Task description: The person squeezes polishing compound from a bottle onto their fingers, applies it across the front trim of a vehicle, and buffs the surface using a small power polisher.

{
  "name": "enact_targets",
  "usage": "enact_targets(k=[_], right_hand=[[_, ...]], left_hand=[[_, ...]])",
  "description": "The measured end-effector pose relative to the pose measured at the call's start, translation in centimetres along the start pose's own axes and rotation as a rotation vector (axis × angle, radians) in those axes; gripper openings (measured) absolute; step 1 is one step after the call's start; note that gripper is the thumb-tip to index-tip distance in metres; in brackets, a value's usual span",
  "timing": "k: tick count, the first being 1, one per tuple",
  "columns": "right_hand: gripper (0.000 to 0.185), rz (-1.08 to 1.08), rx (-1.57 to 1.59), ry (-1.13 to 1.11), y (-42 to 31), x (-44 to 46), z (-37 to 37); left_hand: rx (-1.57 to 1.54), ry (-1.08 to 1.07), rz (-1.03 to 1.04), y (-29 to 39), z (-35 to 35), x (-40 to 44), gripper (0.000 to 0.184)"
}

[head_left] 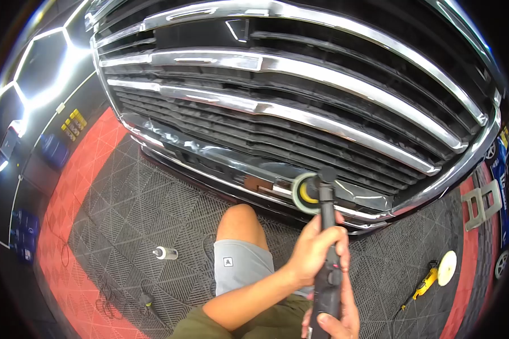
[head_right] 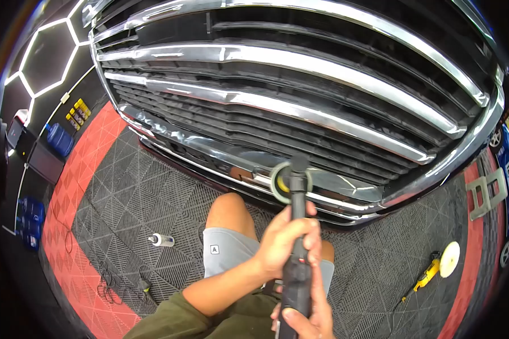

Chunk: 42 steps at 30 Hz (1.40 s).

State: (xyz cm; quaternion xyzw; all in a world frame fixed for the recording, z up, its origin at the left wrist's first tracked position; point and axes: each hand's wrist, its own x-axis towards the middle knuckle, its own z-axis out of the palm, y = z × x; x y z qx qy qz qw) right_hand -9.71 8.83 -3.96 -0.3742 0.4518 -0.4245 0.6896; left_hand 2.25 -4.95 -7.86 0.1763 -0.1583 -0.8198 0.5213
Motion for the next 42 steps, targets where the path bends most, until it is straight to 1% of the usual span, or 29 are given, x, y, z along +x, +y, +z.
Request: enact_targets(k=[3,5,7,8,9,11,12,13,15,16,17,19,21,22,23,25,29,31,32,33,35,36,37,39,40,41,42], right_hand=[[0.097,-0.008,-0.046,0.080,0.6,-0.5,0.0],[0.098,0.111,-0.049,0.070,0.1,-0.3,0.5],[0.099,0.057,-0.086,0.042,0.5,1.3,2.0],[0.101,0.023,-0.082,-0.038,1.5,2.1,2.0],[0.101,0.119,-0.055,-0.049,1.3,2.1,1.9],[0.102,0.113,-0.116,-0.071,1.0,3.2,2.4],[0.101,0.269,-0.012,-0.081,-1.1,3.1,2.7],[0.101,0.306,-0.013,-0.093,-2.1,3.4,3.1],[0.100,0.286,-0.039,-0.128,-3.3,4.2,3.5],[0.096,0.278,-0.017,-0.176,-3.7,4.7,3.5],[0.093,0.269,-0.143,-0.200,-4.6,4.9,3.6],[0.091,0.133,-0.174,-0.232,-5.0,5.5,3.8],[0.093,0.158,-0.289,-0.316,-5.7,6.6,3.0],[0.096,0.235,-0.273,-0.289,-4.7,6.7,2.5],[0.097,0.262,-0.339,-0.287,-4.1,6.3,1.8],[0.099,0.190,-0.317,-0.312,-4.8,7.1,3.2],[0.098,0.183,-0.355,-0.337,-6.2,8.4,5.9],[0.097,0.217,-0.361,-0.349,-6.3,9.3,7.4],[0.098,0.163,-0.384,-0.340,-5.7,9.8,8.2],[0.098,0.178,-0.389,-0.341,-5.1,10.2,9.1],[0.096,0.138,-0.527,-0.365,-4.2,11.4,11.1],[0.089,0.153,-0.479,-0.308,-3.6,12.0,12.5],[0.089,0.172,-0.477,-0.297,-3.3,12.4,14.0],[0.072,0.316,-0.596,-0.203,-3.8,13.5,16.5],[0.059,0.287,-0.612,-0.135,-4.2,13.7,17.9],[0.059,0.291,-0.625,-0.130,-4.2,13.6,18.2],[0.063,0.280,-0.636,-0.104,-3.9,13.2,18.0]], left_hand=[[0.012,-0.078,-0.047,-1.1,0.0,0.6,0.021],[0.006,-0.072,-0.052,-0.4,-0.2,0.4,0.019],[0.103,-0.016,-0.012,2.0,-1.2,-0.5,0.017],[0.105,-0.024,0.007,2.7,-1.8,-0.7,0.017],[0.112,0.027,-0.019,3.4,-2.1,-0.9,0.017],[0.063,0.055,-0.003,4.9,-2.2,-1.2,0.017],[0.077,0.095,0.006,5.4,-1.9,-1.4,0.018],[0.060,0.130,0.009,6.0,-1.6,-1.6,0.018],[0.039,0.213,-0.008,7.1,-0.9,-1.7,0.020],[0.040,0.256,-0.013,7.6,-0.7,-1.7,0.020],[0.013,0.290,-0.013,8.1,-0.4,-1.7,0.020],[0.032,0.360,0.012,8.5,0.3,-1.7,0.019],[0.027,0.369,0.010,8.9,0.0,-1.5,0.018],[0.047,0.372,0.013,9.1,-0.1,-1.4,0.018],[0.066,0.380,0.019,9.2,-0.1,-1.4,0.017],[0.057,0.385,0.042,9.2,-0.6,-1.5,0.017],[-0.035,0.402,0.042,11.4,-1.1,-2.1,0.016],[-0.029,0.411,0.055,12.9,-2.0,-2.5,0.018],[-0.012,0.419,0.070,13.8,-2.7,-2.9,0.019],[0.000,0.432,0.081,14.5,-3.3,-3.4,0.020],[-0.005,0.458,0.112,16.7,-4.4,-4.1,0.020],[0.003,0.481,0.113,17.6,-5.0,-4.4,0.020],[0.012,0.504,0.109,18.5,-5.4,-4.9,0.020],[0.025,0.514,0.094,19.7,-6.0,-5.4,0.020],[0.061,0.509,0.085,20.3,-6.3,-5.4,0.020],[0.048,0.504,0.084,20.5,-6.4,-5.4,0.020],[0.047,0.472,0.056,20.2,-6.3,-5.1,0.020]])
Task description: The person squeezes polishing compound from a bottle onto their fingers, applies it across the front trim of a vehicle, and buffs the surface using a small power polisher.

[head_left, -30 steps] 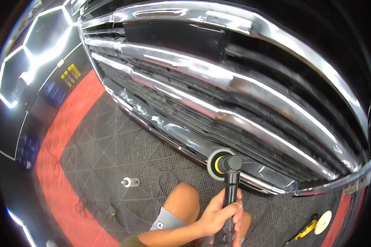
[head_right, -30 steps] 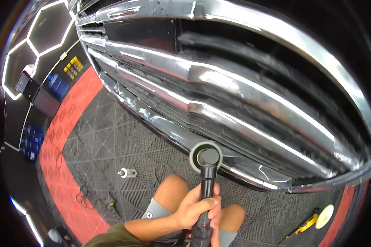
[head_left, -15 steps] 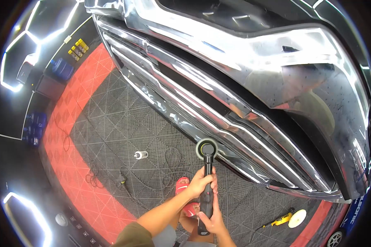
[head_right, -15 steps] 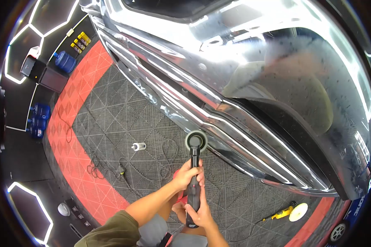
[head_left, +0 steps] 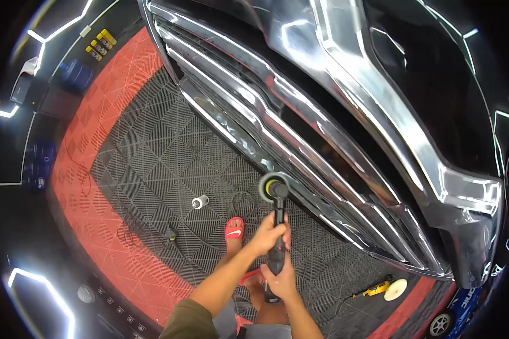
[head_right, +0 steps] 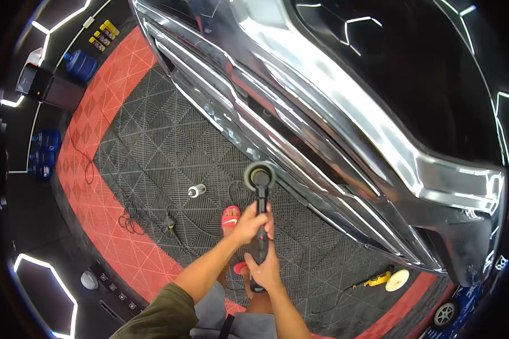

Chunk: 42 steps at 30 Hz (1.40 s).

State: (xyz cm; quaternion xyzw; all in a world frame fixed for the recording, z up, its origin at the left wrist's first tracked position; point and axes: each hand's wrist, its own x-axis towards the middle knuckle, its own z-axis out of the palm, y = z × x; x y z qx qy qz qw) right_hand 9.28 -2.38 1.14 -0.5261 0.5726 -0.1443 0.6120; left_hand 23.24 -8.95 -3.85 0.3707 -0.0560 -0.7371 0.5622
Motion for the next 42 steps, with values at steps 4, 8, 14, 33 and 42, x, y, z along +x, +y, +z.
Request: enact_targets(k=[4,8,14,33,42], right_hand=[[0.064,0.063,0.018,0.070,1.5,-1.4,-0.4],[0.064,0.111,0.033,0.078,-1.7,-0.7,1.6],[0.068,-0.042,-0.053,0.106,-4.3,2.9,5.6],[0.081,0.020,0.159,0.213,-5.5,2.0,9.1],[0.086,0.109,0.255,0.382,-9.3,1.8,10.9]], left_hand=[[0.018,-0.059,-0.071,-1.1,1.2,0.0,0.018],[0.003,-0.003,-0.070,1.1,0.1,-0.3,0.014],[0.034,0.079,-0.047,7.2,-2.8,0.9,0.018],[0.287,0.118,-0.085,8.2,-1.3,-2.7,0.054],[0.364,-0.062,-0.204,9.6,-1.8,-1.7,0.053]])
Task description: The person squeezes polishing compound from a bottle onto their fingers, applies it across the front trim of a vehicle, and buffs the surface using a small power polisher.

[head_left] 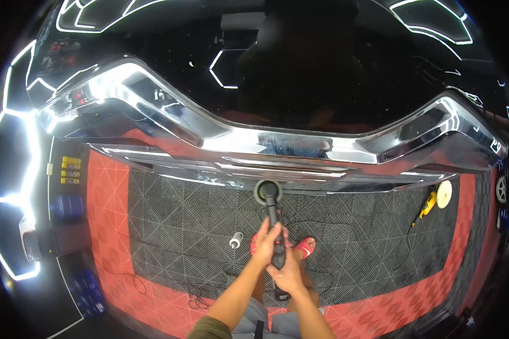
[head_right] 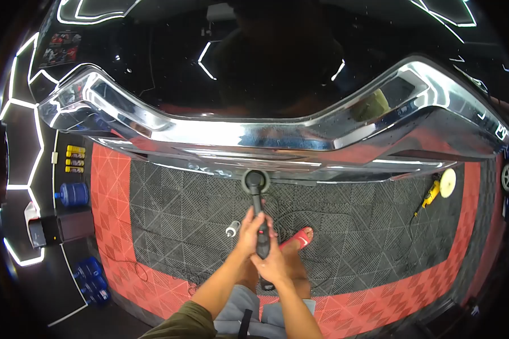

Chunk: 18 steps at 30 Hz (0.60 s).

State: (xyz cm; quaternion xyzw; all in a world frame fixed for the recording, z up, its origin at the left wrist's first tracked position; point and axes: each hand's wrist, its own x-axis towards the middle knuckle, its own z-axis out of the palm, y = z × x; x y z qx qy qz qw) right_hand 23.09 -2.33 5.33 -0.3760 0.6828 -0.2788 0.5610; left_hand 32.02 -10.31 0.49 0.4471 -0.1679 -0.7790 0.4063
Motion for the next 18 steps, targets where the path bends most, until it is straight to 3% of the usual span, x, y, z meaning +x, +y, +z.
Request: enact_targets(k=[4,7,11,13,14,17,18], right_hand=[[0.088,0.029,0.100,-0.066,-1.0,0.2,1.8],[0.087,0.090,-0.076,0.036,0.4,-0.6,0.5],[0.085,0.092,0.003,0.098,1.5,-0.7,-0.9],[0.085,0.004,-0.151,0.092,1.3,-0.5,-0.6],[0.089,0.125,-0.093,0.028,-0.3,-0.6,-0.5],[0.091,0.179,0.025,0.010,-0.3,-0.8,-0.9],[0.082,0.058,-0.090,0.131,2.6,-0.9,-0.5]], left_hand=[[-0.019,0.007,-0.007,1.6,-1.5,-0.3,0.052],[0.045,-0.048,-0.074,-0.1,-0.2,0.3,0.052],[0.020,-0.114,-0.131,-1.1,1.6,0.5,0.053],[0.003,-0.072,-0.066,-0.6,1.2,0.4,0.052],[-0.030,-0.041,-0.062,-0.2,1.0,0.1,0.052],[-0.020,-0.046,-0.078,-0.5,1.2,0.0,0.051],[-0.004,-0.080,-0.085,-1.2,1.7,0.3,0.052]])
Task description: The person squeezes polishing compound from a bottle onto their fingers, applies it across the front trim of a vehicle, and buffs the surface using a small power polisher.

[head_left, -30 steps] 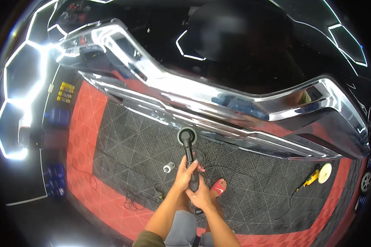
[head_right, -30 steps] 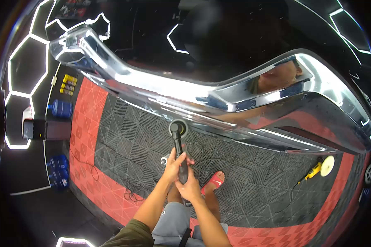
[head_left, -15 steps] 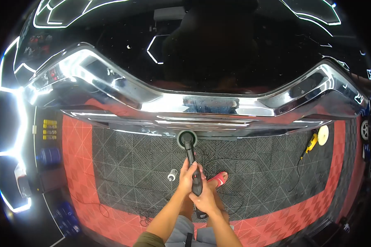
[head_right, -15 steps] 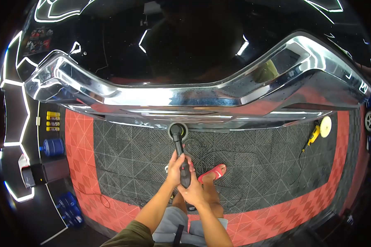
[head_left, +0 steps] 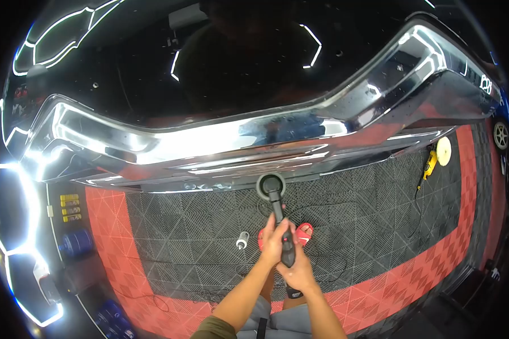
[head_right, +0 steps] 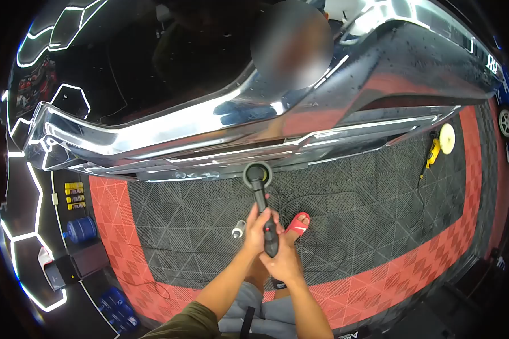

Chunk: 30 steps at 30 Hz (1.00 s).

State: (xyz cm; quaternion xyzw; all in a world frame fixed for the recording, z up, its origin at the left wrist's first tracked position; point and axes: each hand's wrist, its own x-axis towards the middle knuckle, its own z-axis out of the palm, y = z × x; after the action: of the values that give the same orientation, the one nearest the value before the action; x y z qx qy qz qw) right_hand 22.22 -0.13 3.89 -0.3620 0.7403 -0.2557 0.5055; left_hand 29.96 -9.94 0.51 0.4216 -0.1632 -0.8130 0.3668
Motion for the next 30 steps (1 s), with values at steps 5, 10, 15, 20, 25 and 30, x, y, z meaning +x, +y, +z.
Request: enact_targets(k=[5,10,15,20,25,30], right_hand=[[0.088,-0.004,0.182,0.106,0.6,0.2,-4.1],[0.086,-0.045,0.014,-0.065,1.3,0.5,-0.9],[0.089,-0.040,-0.032,-0.074,1.6,0.3,-0.1],[0.100,0.039,0.193,-0.002,4.2,-0.2,-6.1],[0.095,0.084,0.218,-0.006,5.0,-0.4,-9.1],[0.083,-0.032,0.111,-0.051,3.9,0.0,-4.4]], left_hand=[[0.023,-0.102,-0.079,-3.4,3.8,2.1,0.052],[-0.010,0.051,0.061,-1.7,0.2,-0.1,0.054],[-0.006,0.087,0.059,-1.4,-0.7,-1.0,0.056],[0.087,-0.050,0.013,-7.4,4.3,1.6,0.046],[0.024,-0.077,-0.070,-10.1,6.5,2.2,0.041],[-0.024,0.023,0.054,-6.7,1.8,0.7,0.027]])
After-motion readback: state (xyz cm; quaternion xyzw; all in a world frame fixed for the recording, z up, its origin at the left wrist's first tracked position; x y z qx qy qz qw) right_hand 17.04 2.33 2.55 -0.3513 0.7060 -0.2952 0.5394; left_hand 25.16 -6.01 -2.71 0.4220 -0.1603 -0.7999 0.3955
